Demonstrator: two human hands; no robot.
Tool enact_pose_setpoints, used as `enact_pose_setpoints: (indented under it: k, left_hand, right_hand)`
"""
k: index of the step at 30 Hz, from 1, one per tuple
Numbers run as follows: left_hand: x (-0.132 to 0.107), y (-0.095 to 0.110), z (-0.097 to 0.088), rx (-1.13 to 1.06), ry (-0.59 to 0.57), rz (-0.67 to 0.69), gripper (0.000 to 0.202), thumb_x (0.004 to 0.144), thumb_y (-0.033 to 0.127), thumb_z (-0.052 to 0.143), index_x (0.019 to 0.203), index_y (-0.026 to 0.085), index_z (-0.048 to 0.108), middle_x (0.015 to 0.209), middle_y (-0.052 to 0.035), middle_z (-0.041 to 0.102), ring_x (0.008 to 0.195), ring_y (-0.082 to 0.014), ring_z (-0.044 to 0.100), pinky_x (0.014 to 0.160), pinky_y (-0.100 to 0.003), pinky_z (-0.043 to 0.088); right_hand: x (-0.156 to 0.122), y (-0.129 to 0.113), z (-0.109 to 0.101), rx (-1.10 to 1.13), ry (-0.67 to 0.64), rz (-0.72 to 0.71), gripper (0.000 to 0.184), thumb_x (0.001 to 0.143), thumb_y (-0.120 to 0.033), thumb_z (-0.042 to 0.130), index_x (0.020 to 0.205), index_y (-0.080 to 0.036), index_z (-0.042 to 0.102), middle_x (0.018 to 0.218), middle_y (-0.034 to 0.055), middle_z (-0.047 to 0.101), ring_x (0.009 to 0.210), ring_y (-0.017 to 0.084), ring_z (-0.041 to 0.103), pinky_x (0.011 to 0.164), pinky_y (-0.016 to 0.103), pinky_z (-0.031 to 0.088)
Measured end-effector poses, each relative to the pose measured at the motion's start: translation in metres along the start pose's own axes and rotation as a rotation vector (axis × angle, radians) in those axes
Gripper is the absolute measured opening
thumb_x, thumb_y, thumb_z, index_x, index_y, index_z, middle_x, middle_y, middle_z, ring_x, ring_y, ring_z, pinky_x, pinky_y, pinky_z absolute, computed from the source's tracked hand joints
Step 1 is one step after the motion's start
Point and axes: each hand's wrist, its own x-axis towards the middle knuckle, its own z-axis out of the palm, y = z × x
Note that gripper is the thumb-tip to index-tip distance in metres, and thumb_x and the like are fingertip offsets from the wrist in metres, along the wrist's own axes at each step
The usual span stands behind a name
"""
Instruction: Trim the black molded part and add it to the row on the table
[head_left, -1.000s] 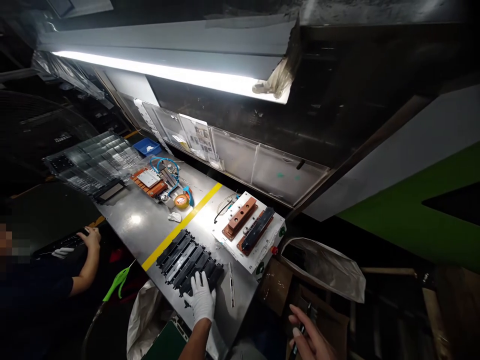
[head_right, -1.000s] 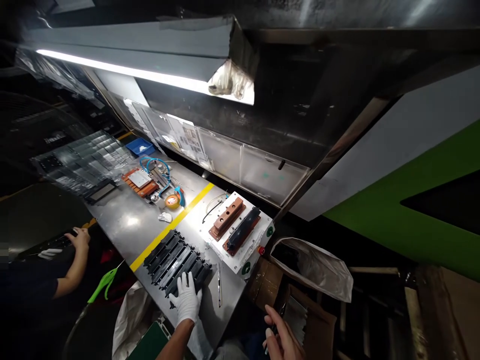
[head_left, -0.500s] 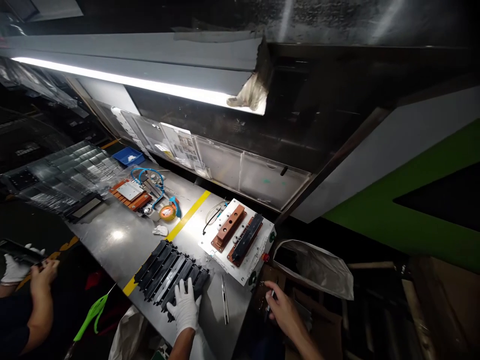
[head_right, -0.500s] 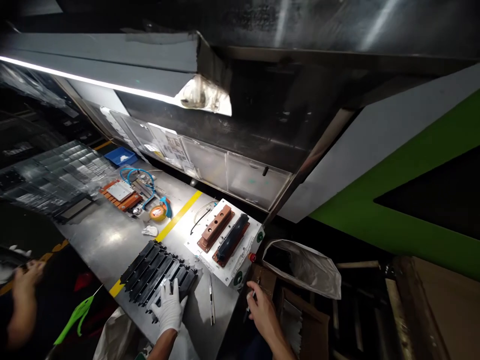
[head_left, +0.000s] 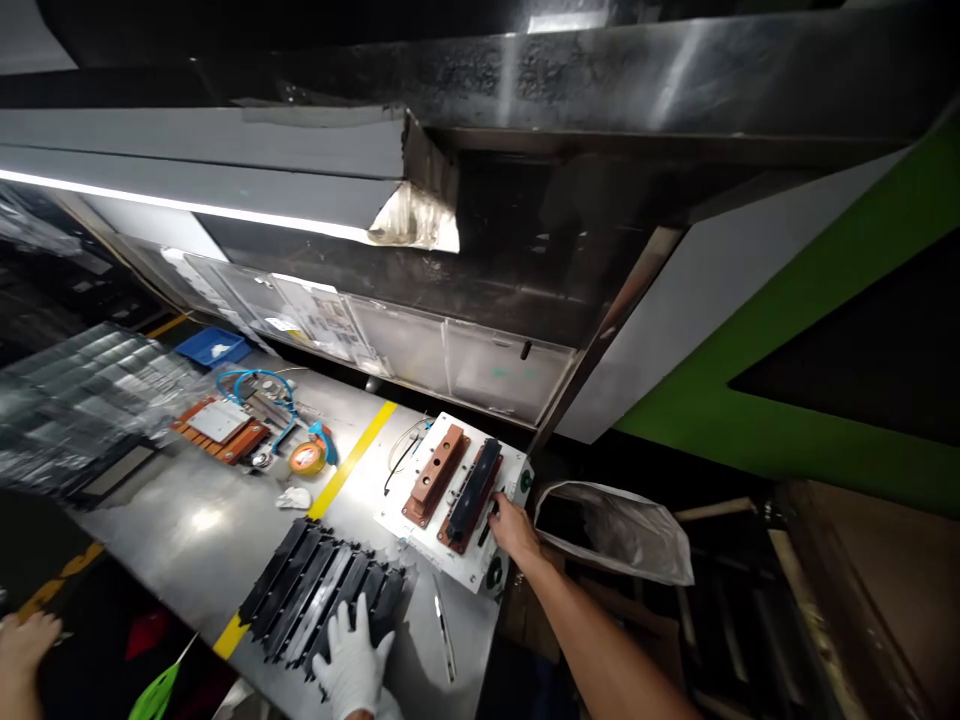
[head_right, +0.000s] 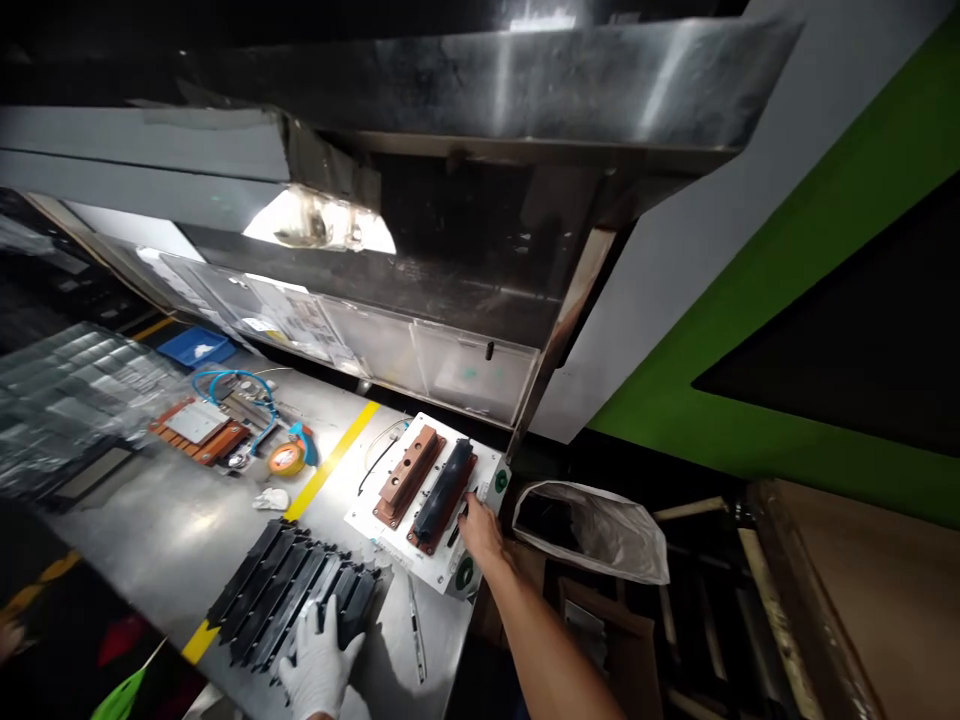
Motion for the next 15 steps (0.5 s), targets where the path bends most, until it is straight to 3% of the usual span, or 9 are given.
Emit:
enact_pose_setpoints:
  k: [3, 8, 10, 12, 15]
  left_hand:
    - [0.001, -0.004, -0.008, -0.069, -0.034, 0.029, 0.069, 0.091, 0.042, 0.059, 0.155, 0.03, 0.039, 0.168, -0.0096, 0.037, 0.153, -0.0309, 0.03, 0.108, -0.06, 0.042]
    - [0.006, -0.005, -0.013, -0.136, -0.087, 0.009, 0.072, 0.088, 0.042, 0.064, 0.155, 0.03, 0.038, 0.17, -0.01, 0.032, 0.156, -0.0314, 0.025, 0.106, -0.063, 0.045]
    - [0.004, -0.008, -0.016, -0.134, -0.088, 0.018, 0.074, 0.087, 0.041, 0.066, 0.155, 0.031, 0.038, 0.17, -0.0099, 0.032, 0.156, -0.0316, 0.026, 0.108, -0.063, 0.044]
    - [-0.003, -0.015, -0.021, -0.111, -0.065, 0.042, 0.075, 0.087, 0.044, 0.065, 0.155, 0.029, 0.038, 0.168, -0.0111, 0.035, 0.155, -0.0322, 0.029, 0.111, -0.061, 0.042]
    - [-0.014, -0.01, -0.033, -0.1, 0.021, 0.171, 0.062, 0.094, 0.045, 0.054, 0.151, 0.02, 0.046, 0.16, -0.0165, 0.048, 0.147, -0.0297, 0.043, 0.111, -0.046, 0.044]
  right_hand:
    - [-0.004, 0.004, 0.001, 0.089, 0.026, 0.01, 0.045, 0.094, -0.017, 0.049, 0.139, -0.013, 0.054, 0.116, 0.0168, 0.071, 0.113, 0.028, 0.066, 0.102, 0.037, 0.046]
    - [-0.047, 0.032, 0.003, 0.304, 0.066, 0.074, 0.051, 0.099, -0.034, 0.033, 0.145, -0.012, 0.036, 0.1, 0.0107, 0.068, 0.076, 0.02, 0.072, 0.073, 0.03, 0.057]
    - [-0.08, 0.049, 0.011, 0.389, 0.116, 0.096, 0.054, 0.098, -0.044, 0.032, 0.143, -0.013, 0.034, 0.096, 0.0083, 0.066, 0.073, 0.02, 0.072, 0.068, 0.031, 0.059]
    - [-0.122, 0.066, 0.024, 0.521, 0.2, 0.138, 0.057, 0.092, -0.056, 0.04, 0.133, -0.017, 0.041, 0.089, 0.0045, 0.064, 0.069, 0.021, 0.072, 0.063, 0.034, 0.06]
    - [-0.198, 0.086, 0.037, 0.682, 0.276, 0.225, 0.053, 0.079, -0.076, 0.05, 0.095, -0.025, 0.051, 0.074, -0.0011, 0.063, 0.056, 0.02, 0.068, 0.048, 0.031, 0.055]
